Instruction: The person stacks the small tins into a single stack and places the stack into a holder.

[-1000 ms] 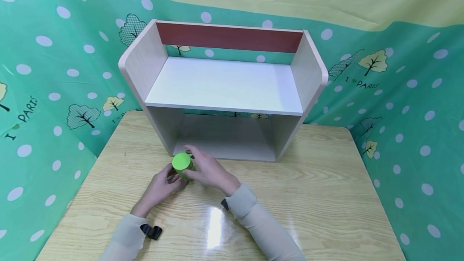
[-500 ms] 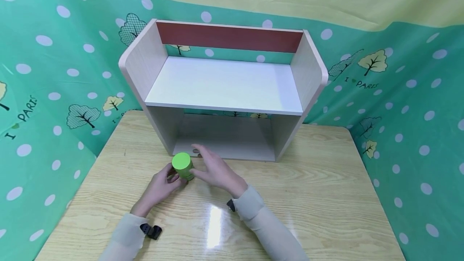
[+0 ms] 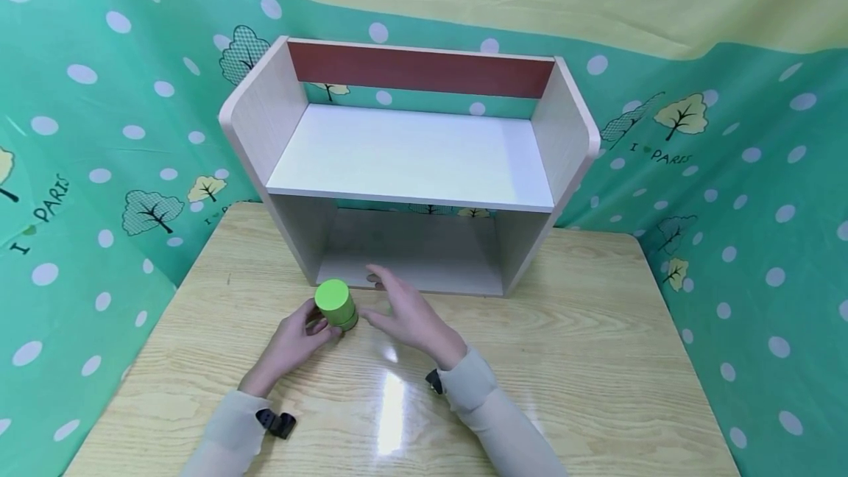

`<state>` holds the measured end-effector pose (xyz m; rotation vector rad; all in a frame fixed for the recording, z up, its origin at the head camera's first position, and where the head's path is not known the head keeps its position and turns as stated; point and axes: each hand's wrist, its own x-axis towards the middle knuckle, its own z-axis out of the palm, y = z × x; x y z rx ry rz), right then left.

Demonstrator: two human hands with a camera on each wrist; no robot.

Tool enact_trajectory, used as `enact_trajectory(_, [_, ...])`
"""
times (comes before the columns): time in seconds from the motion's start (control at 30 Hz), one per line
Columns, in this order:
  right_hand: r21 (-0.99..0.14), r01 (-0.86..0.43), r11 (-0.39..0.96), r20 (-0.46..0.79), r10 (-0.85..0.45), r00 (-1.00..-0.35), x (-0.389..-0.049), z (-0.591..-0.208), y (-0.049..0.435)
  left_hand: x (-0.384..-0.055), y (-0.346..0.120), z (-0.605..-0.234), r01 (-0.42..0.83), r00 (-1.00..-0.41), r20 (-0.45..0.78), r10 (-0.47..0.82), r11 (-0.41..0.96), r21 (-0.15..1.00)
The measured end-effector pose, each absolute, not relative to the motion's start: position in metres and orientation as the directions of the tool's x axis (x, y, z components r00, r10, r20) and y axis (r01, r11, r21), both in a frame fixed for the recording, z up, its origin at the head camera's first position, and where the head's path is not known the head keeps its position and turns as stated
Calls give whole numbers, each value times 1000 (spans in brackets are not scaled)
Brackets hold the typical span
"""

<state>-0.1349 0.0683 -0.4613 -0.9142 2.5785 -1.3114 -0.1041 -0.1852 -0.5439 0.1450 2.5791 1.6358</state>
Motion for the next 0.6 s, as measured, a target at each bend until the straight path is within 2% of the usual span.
enact_trajectory(0.6, [-791,-425,441,169,-510,-844,-128,-475,91,-103,-186,-545,44,-990,-15,139,406,913])
